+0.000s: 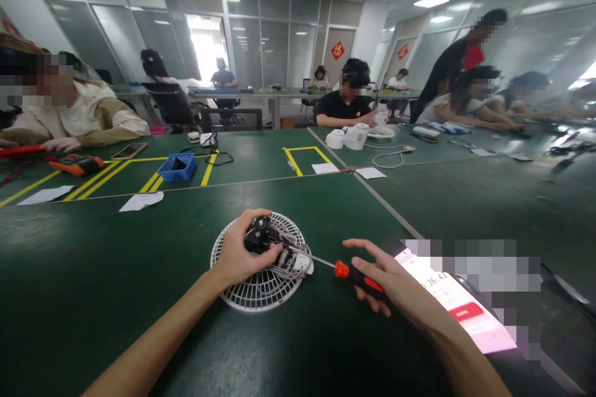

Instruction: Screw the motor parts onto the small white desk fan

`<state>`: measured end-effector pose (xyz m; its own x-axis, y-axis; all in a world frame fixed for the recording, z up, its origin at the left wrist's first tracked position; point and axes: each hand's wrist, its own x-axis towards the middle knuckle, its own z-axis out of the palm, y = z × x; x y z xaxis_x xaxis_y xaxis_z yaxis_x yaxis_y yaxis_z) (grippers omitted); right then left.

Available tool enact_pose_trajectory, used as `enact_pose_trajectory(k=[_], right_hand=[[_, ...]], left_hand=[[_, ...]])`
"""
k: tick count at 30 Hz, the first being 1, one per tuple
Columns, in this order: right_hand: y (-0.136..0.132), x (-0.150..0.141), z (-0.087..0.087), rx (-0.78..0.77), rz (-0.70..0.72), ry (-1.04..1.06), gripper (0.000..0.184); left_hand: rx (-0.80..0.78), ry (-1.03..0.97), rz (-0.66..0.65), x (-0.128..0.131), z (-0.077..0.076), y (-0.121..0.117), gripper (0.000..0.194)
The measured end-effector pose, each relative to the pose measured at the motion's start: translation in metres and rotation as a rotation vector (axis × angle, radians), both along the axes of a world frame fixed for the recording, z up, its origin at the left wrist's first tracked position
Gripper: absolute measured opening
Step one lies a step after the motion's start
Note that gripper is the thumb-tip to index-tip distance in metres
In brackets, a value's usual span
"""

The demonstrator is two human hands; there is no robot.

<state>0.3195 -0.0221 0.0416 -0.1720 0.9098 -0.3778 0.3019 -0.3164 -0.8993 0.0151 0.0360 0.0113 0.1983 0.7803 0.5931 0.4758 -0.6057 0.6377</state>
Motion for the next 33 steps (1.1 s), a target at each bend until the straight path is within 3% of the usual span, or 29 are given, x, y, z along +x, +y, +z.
enact_pose_trajectory(k=[4, 9, 12, 16, 18, 27, 33], right_hand=[[0.003, 0.005, 0.0, 0.125, -0.015, -0.003, 0.067], [0.005, 0.005, -0.003, 0.24, -0.017, 0.035, 0.055], [0.002, 0.001, -0.006, 0.151, 0.006, 0.052, 0.05], [-0.001, -0.002, -0.005, -0.053, 0.023, 0.04, 0.059], [0.0, -0.001, -0.003, -0.056, 0.044, 0.019, 0.061], [0.004, 0.004, -0.002, 0.292, 0.003, -0.054, 0.043], [0.0, -0.005, -0.004, 0.062, 0.001, 0.051, 0.049]], left_hand=[[0.012, 0.003, 0.006, 0.0, -0.001, 0.001, 0.049], [0.021, 0.007, 0.008, 0.0, -0.002, 0.001, 0.049], [0.016, 0.001, 0.018, 0.0, -0.002, 0.001, 0.049], [-0.011, -0.018, 0.019, -0.001, -0.001, 0.0, 0.049], [-0.022, -0.022, 0.012, -0.001, 0.001, 0.0, 0.048], [-0.039, -0.055, -0.011, 0.0, -0.001, 0.001, 0.045], [-0.03, -0.072, -0.01, -0.001, -0.004, 0.002, 0.041]])
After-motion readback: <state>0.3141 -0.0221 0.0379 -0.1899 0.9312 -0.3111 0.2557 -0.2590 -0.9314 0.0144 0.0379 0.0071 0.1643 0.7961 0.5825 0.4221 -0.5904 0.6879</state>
